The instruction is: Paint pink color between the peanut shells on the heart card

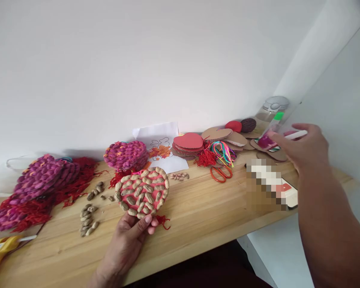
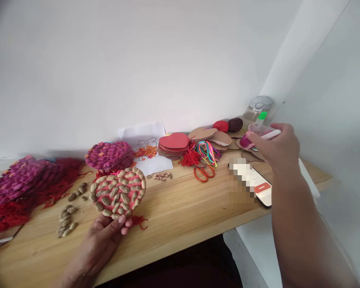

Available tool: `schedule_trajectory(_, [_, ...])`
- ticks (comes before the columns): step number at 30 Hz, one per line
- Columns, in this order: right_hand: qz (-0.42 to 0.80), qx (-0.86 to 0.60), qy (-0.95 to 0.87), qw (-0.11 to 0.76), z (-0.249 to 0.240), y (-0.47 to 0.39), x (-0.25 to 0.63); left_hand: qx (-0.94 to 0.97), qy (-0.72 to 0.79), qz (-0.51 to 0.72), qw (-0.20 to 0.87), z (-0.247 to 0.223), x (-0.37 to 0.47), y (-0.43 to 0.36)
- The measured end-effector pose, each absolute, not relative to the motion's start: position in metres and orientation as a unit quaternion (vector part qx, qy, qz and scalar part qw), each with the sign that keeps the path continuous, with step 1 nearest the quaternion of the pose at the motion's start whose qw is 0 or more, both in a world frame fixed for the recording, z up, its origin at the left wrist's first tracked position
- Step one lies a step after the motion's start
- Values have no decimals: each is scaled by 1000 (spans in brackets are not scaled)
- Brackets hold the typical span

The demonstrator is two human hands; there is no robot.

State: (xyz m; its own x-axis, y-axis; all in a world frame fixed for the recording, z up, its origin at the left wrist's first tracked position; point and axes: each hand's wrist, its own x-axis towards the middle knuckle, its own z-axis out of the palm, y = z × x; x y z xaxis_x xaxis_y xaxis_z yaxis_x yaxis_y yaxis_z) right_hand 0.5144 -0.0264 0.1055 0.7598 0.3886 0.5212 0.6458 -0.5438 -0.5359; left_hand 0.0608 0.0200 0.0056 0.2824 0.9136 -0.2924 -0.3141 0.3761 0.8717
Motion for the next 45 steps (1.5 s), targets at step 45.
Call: schedule_trajectory(45, [-30, -698, -607, 378, 77, -20, 335, 405, 344, 502, 682, 31, 94, 64])
